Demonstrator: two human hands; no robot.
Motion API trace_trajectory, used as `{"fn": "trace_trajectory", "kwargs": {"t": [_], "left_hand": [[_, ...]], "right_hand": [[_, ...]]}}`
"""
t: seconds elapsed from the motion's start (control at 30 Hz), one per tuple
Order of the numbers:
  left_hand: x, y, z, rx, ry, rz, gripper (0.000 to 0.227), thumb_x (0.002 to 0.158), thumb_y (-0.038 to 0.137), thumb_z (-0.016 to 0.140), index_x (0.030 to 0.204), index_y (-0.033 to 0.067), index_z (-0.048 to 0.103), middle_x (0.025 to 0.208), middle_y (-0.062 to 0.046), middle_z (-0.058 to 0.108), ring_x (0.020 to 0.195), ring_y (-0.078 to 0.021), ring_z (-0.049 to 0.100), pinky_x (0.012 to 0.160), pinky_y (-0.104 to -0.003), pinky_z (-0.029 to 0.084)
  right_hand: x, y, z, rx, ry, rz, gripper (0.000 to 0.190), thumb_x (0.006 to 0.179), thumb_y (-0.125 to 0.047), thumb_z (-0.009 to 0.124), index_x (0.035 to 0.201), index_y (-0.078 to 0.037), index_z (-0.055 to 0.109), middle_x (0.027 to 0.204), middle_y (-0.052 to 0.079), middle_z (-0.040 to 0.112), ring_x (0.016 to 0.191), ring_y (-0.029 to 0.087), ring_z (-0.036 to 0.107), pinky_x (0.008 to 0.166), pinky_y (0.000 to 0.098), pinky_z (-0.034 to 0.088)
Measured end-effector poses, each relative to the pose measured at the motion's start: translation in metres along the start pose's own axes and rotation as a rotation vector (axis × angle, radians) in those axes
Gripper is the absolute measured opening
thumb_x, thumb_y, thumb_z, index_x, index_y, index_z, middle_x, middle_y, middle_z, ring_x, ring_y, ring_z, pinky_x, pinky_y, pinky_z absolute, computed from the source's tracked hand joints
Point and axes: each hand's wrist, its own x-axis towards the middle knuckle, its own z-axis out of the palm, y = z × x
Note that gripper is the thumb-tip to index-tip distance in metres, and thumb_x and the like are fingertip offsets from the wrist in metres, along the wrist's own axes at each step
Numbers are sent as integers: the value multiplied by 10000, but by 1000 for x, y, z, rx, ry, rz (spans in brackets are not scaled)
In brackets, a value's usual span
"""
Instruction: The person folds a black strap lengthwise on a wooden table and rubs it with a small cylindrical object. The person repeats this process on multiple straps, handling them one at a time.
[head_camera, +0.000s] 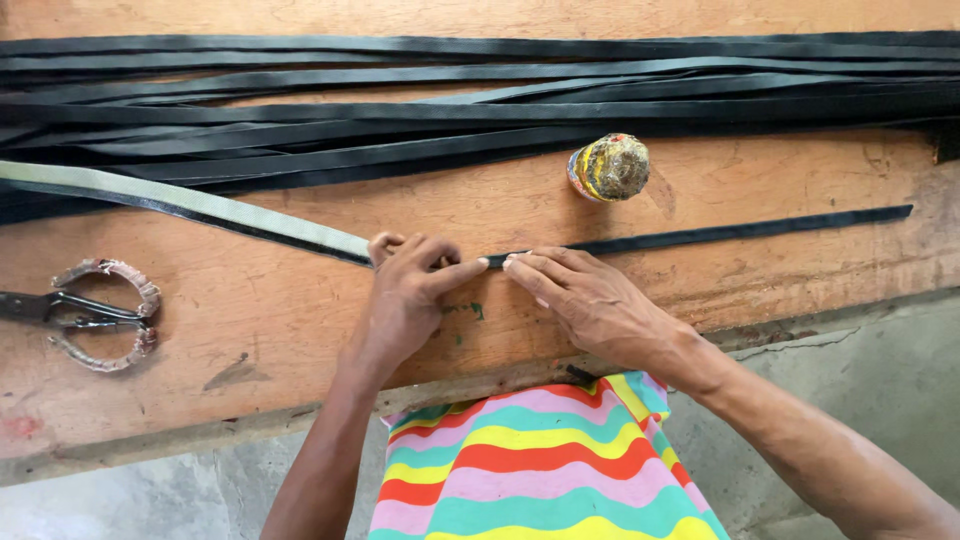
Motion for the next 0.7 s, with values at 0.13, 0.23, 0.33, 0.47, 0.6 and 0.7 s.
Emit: {"fn": "trace_trajectory", "kwargs": {"t": [0.13, 0.23, 0.33, 0.47, 0.6, 0.7], "left_hand": [[-8, -8, -9, -1, 29, -25, 512, 727, -109, 664, 1059, 256, 805, 922, 42, 644, 930, -169, 608, 918, -447, 283], [-11, -12, -12, 20, 23, -51, 514, 718, -116, 666, 1038, 258, 814, 917, 35, 637, 924, -174, 599, 912, -443, 285], [-11, -11, -10, 18, 16, -56, 495, 719, -105, 677, 1027, 257, 815, 908, 36, 631, 922, -174, 595, 912, -438, 285], [-11, -10, -11, 35, 15, -44, 482, 722, -100, 679, 1021, 251, 818, 918, 33, 628, 935, -169, 600, 916, -432, 281], [-10, -9, -13, 71, 12, -15, 459, 727, -71, 693, 1029, 252, 815, 953, 32, 629, 969, -173, 600, 915, -441, 281], [-12, -7, -17, 106, -53, -13, 472, 726, -34, 696, 1083, 256, 804, 996, 5, 617, 1002, -196, 587, 926, -457, 288]], "right_hand": [[-2, -2, 2, -5, -17, 3, 602, 833, -58, 591, 1428, -58, 504, 1438, 128, 523, 1325, 340, 492, 1083, 451, 416], [3, -3, 1, -14, -18, 20, 536, 883, -71, 592, 1414, -67, 520, 1418, 124, 526, 1322, 331, 494, 1076, 454, 411], [3, -4, 0, -16, -25, 28, 539, 871, -81, 597, 1405, -64, 528, 1413, 131, 531, 1312, 334, 494, 1068, 455, 409], [4, -3, 1, -17, -23, 15, 524, 875, -95, 605, 1395, -64, 539, 1410, 132, 535, 1292, 334, 502, 1065, 458, 410], [6, -3, -1, 4, -35, 38, 486, 901, -99, 599, 1383, -66, 543, 1393, 130, 549, 1272, 334, 513, 1057, 459, 413], [10, -6, -1, 34, -58, 86, 461, 906, -68, 583, 1366, -63, 549, 1353, 145, 562, 1255, 342, 519, 1056, 466, 411]]}}
